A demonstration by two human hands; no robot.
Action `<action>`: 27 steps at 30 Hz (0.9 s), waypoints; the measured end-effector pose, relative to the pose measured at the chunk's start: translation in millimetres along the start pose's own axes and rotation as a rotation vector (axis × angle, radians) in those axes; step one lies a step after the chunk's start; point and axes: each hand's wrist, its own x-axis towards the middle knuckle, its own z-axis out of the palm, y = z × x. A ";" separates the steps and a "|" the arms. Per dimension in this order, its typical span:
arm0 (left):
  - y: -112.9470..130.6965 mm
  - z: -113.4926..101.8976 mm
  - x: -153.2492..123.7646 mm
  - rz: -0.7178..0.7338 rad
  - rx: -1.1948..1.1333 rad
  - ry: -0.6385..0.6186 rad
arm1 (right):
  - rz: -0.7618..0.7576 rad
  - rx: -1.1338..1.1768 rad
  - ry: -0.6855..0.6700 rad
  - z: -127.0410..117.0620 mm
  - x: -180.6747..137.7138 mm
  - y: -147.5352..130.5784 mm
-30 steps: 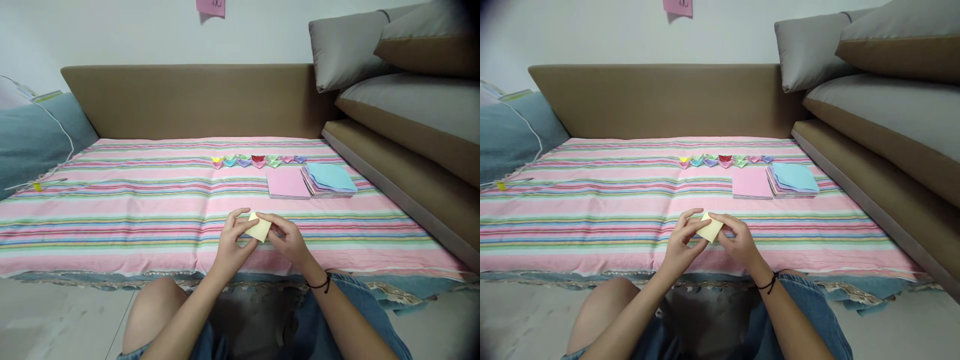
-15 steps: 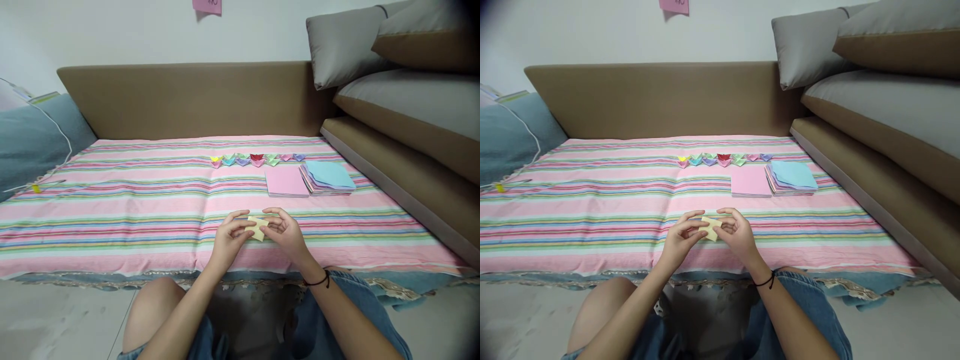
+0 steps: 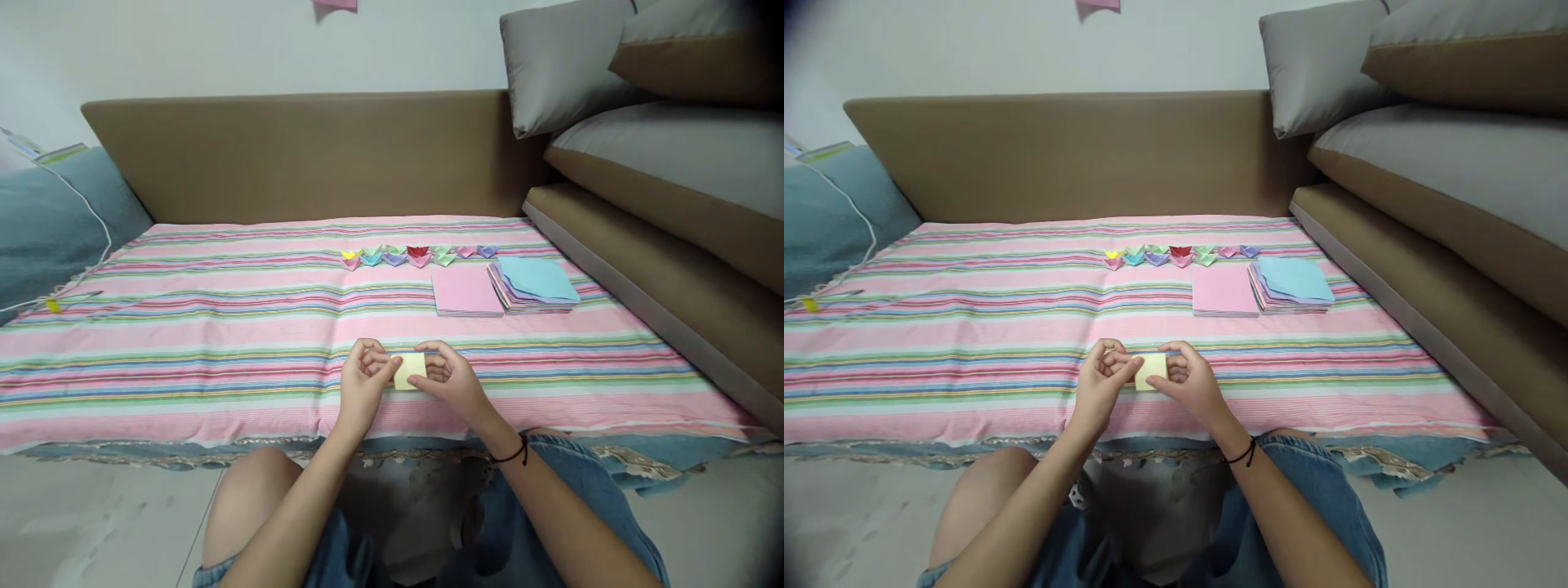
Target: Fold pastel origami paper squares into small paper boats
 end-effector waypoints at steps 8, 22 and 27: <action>9.8 -1.4 2.1 0.054 0.171 0.032 | 0.033 0.098 0.069 -1.1 2.2 -0.7; 1.5 2.2 0.9 0.047 0.173 0.059 | 0.045 0.083 0.126 2.0 2.1 0.6; 0.7 -0.7 2.3 -0.072 0.078 0.022 | 0.040 0.052 0.144 -0.6 3.8 1.8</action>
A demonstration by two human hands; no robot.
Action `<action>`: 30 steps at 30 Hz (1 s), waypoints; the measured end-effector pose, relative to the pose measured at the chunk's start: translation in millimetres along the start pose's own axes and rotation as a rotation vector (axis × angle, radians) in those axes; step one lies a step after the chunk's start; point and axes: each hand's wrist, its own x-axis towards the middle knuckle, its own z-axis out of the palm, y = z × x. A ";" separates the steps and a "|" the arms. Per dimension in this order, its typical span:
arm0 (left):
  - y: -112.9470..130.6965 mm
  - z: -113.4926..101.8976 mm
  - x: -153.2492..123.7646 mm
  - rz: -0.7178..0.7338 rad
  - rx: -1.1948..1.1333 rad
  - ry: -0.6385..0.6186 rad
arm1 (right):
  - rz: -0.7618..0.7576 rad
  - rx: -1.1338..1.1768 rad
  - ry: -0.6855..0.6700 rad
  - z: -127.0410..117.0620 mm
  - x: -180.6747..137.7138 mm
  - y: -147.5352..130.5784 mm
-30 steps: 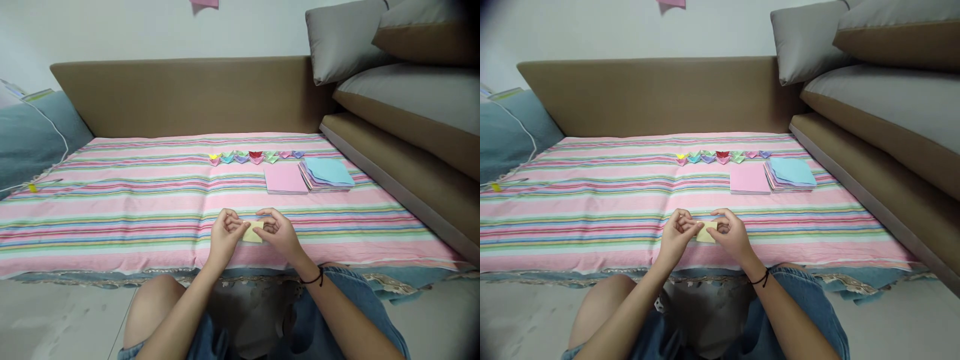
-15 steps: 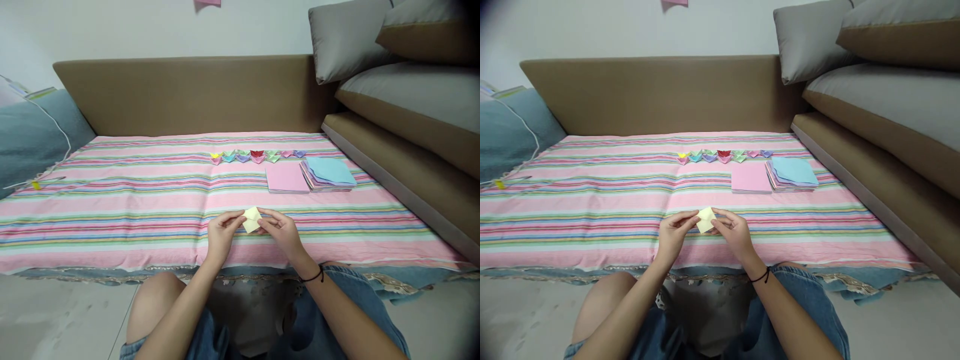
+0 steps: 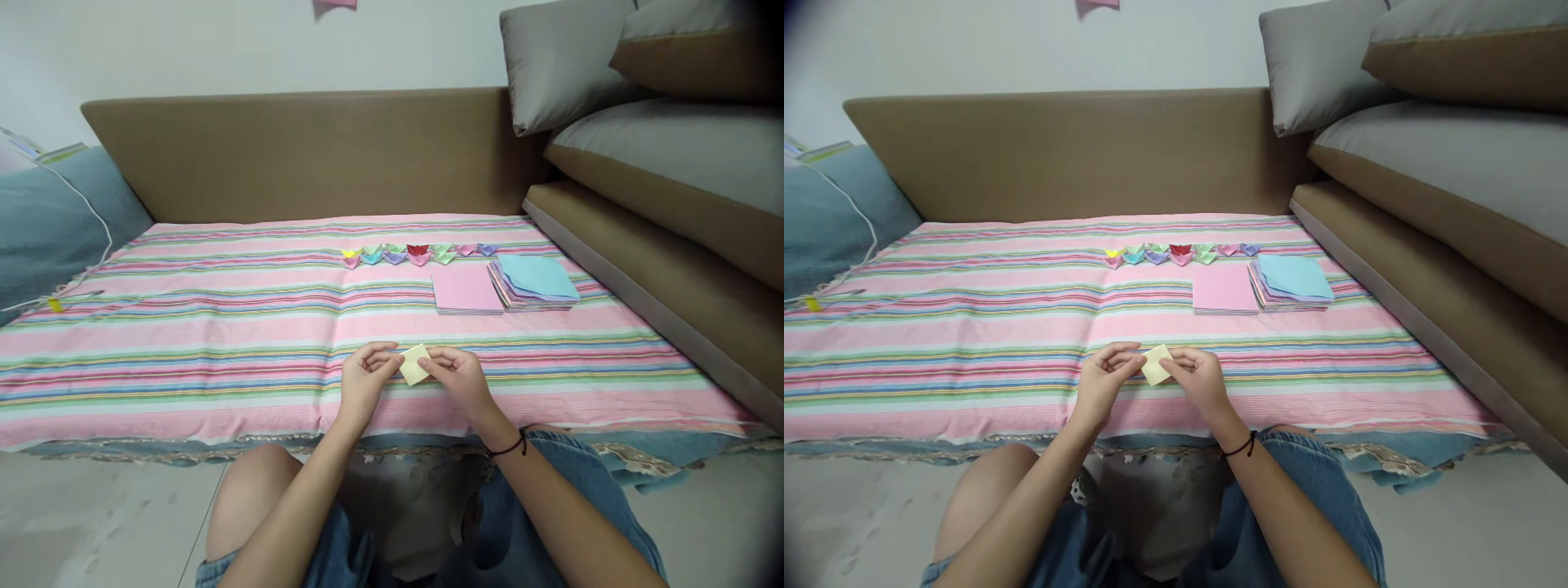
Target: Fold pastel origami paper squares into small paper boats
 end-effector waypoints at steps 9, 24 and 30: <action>1.9 -1.5 -0.4 -0.070 -0.069 -0.056 | 0.021 -0.053 -0.083 -1.9 1.4 -0.5; 7.2 -6.2 1.4 -0.068 -0.057 -0.164 | 0.000 -0.108 -0.129 -3.5 0.4 -3.0; 6.4 -5.0 2.0 -0.058 -0.085 -0.113 | 0.011 -0.097 -0.096 -5.0 1.8 -4.6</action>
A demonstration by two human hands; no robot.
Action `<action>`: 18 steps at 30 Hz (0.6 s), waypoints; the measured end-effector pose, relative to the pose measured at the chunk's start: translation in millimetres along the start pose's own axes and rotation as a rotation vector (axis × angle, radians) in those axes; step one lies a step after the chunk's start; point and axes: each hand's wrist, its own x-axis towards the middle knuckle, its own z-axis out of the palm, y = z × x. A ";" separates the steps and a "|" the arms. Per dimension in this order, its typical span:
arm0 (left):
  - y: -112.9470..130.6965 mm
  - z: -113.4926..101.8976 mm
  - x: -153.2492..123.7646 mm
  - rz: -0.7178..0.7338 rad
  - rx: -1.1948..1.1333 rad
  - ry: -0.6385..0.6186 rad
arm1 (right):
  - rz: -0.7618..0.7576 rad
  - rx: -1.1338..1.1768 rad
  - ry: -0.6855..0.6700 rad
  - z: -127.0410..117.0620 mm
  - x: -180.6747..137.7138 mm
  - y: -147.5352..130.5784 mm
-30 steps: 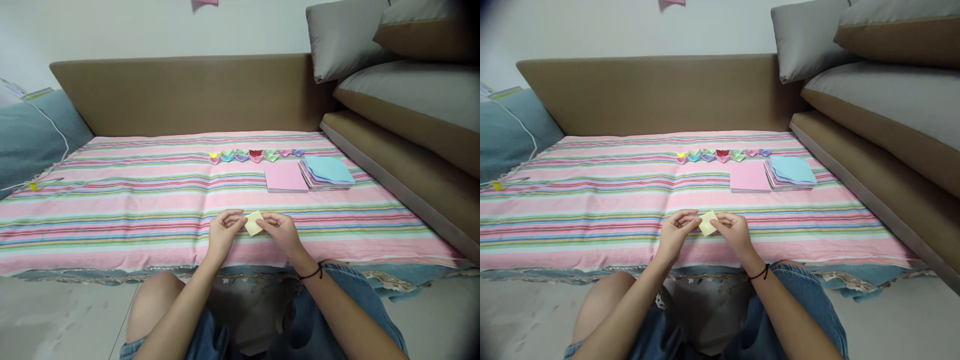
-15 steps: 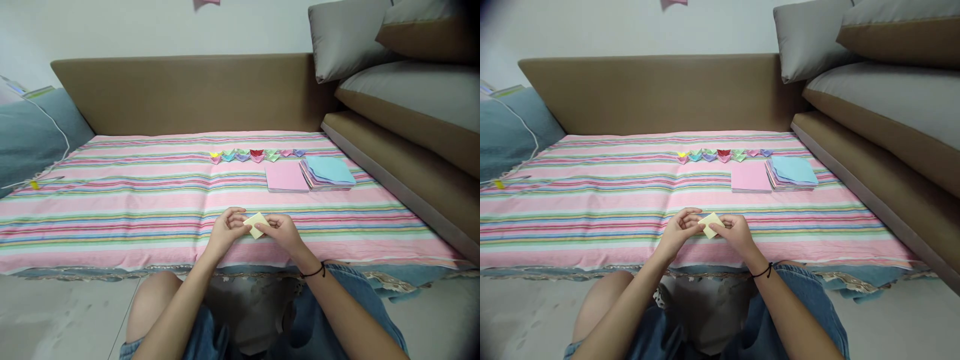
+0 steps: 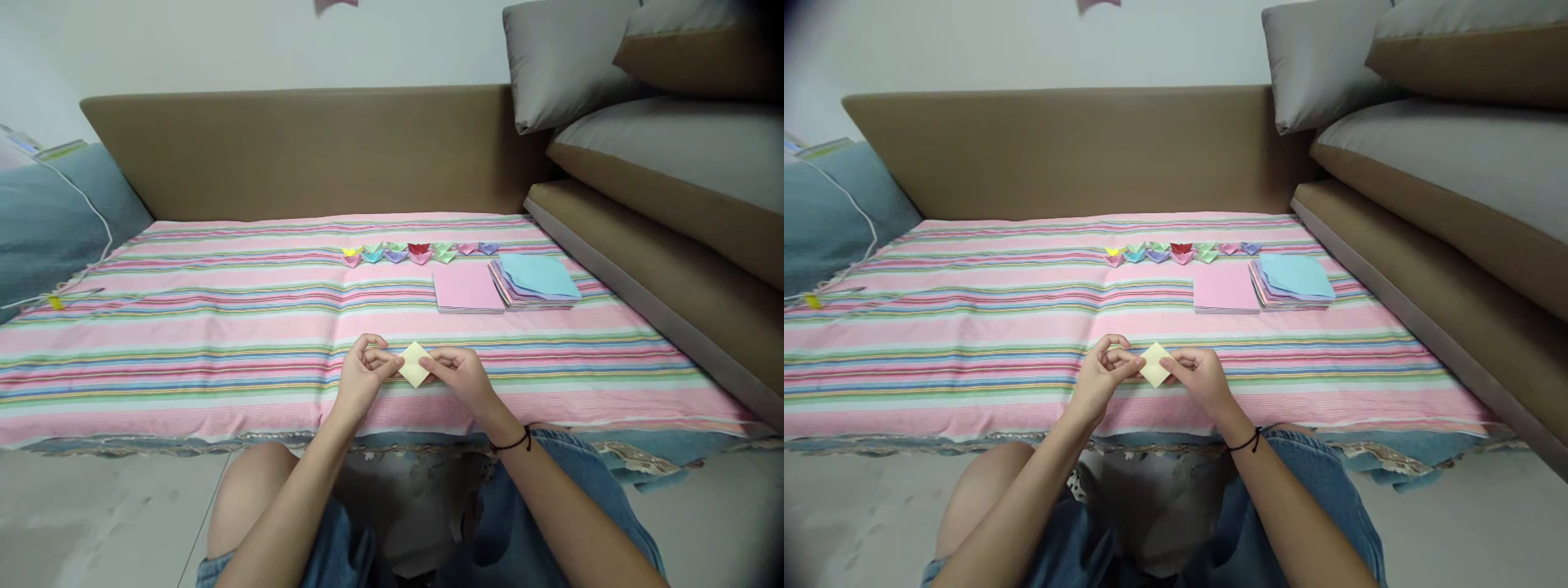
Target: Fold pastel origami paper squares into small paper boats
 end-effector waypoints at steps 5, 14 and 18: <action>0.5 -0.5 0.7 0.012 0.022 -0.026 | -0.022 0.008 -0.012 -0.8 0.9 0.1; 1.3 -5.7 2.9 0.131 0.141 -0.160 | -0.035 0.117 0.074 -2.2 -1.0 -3.2; 7.0 -5.5 1.2 0.069 0.195 -0.255 | -0.088 0.110 0.109 -1.6 -1.9 -4.7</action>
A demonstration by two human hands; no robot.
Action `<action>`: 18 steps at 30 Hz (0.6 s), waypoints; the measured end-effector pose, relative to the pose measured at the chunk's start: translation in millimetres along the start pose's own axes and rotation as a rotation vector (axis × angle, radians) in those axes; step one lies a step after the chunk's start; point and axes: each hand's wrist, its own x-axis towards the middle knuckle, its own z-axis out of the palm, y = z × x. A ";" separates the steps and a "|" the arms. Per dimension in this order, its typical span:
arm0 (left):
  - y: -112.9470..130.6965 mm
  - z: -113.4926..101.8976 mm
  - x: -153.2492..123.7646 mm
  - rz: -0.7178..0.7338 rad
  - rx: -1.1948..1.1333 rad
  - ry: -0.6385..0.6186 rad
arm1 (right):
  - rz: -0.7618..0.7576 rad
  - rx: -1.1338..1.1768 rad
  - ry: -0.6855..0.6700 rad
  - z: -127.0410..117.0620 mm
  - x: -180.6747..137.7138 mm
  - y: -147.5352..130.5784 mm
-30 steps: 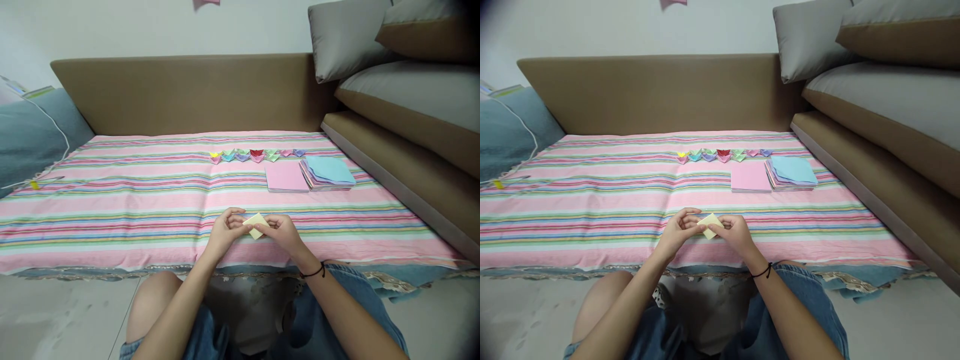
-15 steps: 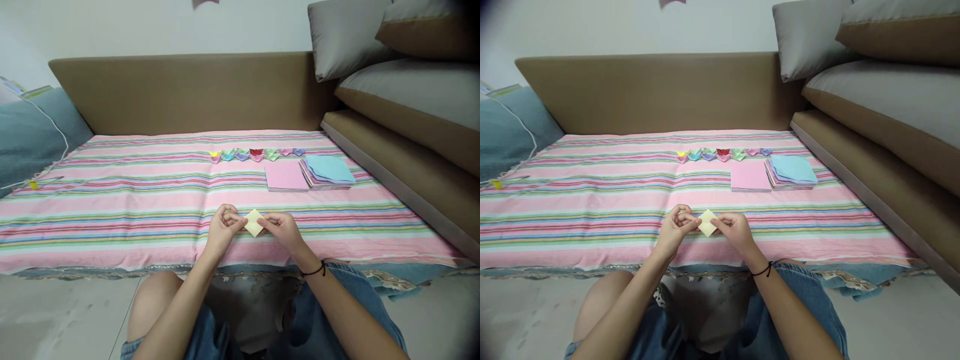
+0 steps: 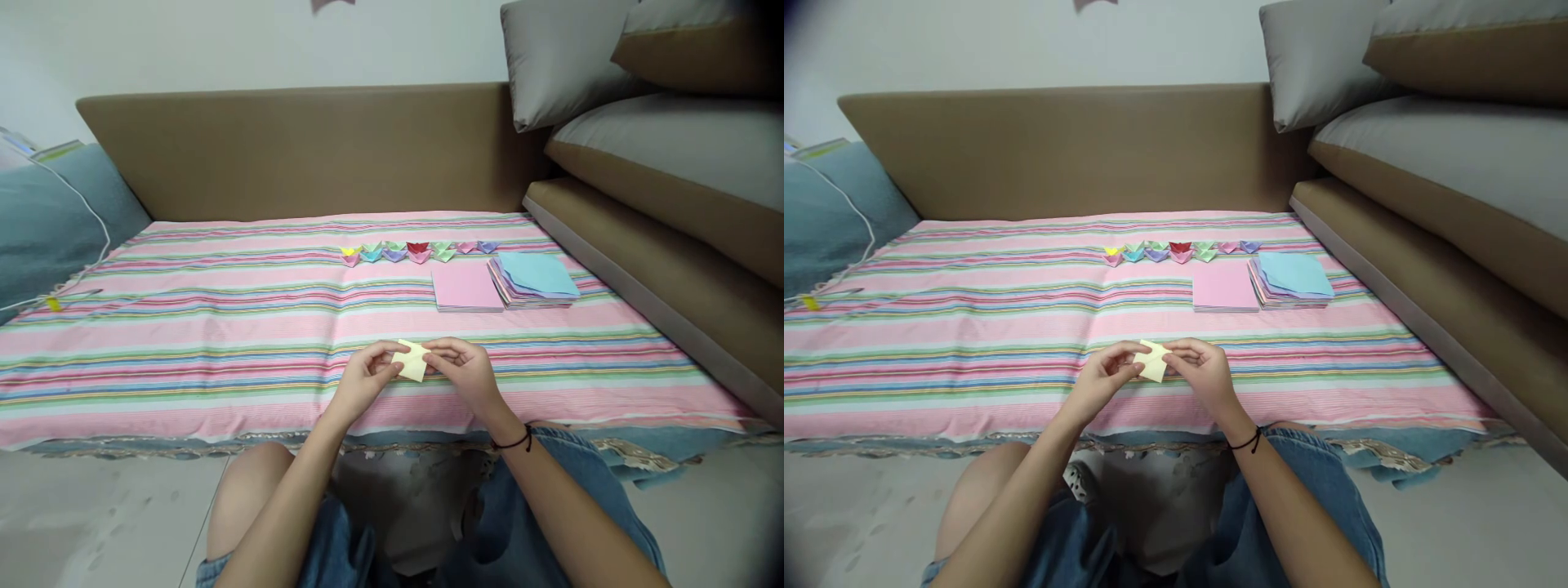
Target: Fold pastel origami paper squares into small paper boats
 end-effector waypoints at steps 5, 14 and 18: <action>0.2 -2.3 -0.7 0.006 0.009 0.005 | -0.001 -0.003 -0.003 -1.2 -0.4 -1.2; 0.5 -4.2 -2.8 -0.007 0.004 -0.034 | -0.029 -0.003 -0.016 -5.3 0.7 -1.4; 2.2 -3.7 -3.2 -0.007 -0.044 -0.049 | -0.003 0.056 -0.047 -6.9 2.3 -1.1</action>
